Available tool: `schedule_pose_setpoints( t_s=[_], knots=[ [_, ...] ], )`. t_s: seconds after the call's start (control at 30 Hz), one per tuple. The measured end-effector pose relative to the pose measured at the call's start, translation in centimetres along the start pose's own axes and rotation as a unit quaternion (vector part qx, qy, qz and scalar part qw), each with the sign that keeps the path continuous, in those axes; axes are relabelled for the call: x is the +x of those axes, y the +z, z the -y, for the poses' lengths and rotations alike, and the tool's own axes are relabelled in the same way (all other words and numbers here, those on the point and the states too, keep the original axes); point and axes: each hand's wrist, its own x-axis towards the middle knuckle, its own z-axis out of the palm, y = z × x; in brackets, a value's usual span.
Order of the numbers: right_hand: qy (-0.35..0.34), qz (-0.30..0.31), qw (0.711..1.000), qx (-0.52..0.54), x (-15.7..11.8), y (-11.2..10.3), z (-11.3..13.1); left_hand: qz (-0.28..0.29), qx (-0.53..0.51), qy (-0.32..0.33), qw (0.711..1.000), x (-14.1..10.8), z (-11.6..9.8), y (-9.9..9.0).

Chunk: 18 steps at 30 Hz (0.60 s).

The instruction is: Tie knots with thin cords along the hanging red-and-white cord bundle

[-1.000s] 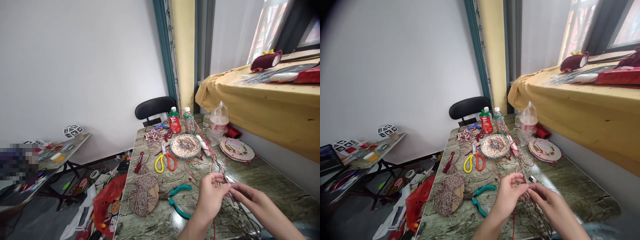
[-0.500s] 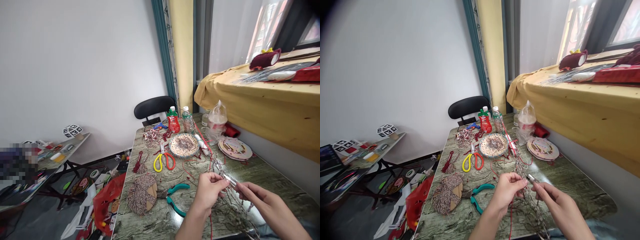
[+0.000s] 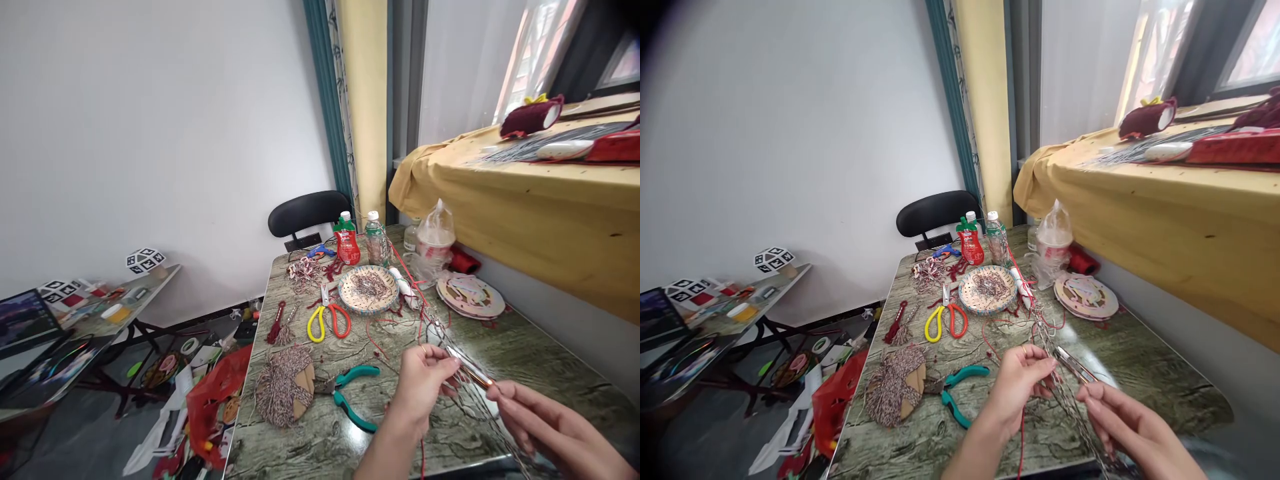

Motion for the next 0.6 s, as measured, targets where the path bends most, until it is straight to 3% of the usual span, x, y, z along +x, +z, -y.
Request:
schedule_pose_setpoints(
  t_s=[0.07,0.33,0.43,0.53,0.6],
  knots=[
    [0.018,0.037,0.999,-0.001,0.1,0.2,-0.2,0.002,0.011,0.005,1.000,0.0,0.4,0.0],
    [0.066,0.010,0.997,0.035,0.4,1.0,0.1,-0.046,0.155,0.072,0.984,-0.5,2.4,-0.7],
    [0.063,-0.004,0.997,0.036,0.4,1.3,0.6,-0.051,0.160,0.087,0.982,-1.0,2.6,-0.5],
    [0.030,-0.026,0.999,-0.004,0.7,1.2,1.2,-0.017,0.087,0.028,0.996,-1.6,2.5,0.0],
    [-0.007,-0.005,0.999,-0.053,0.9,0.9,1.2,0.006,0.034,-0.011,0.999,-2.0,2.4,0.2]
  ],
)
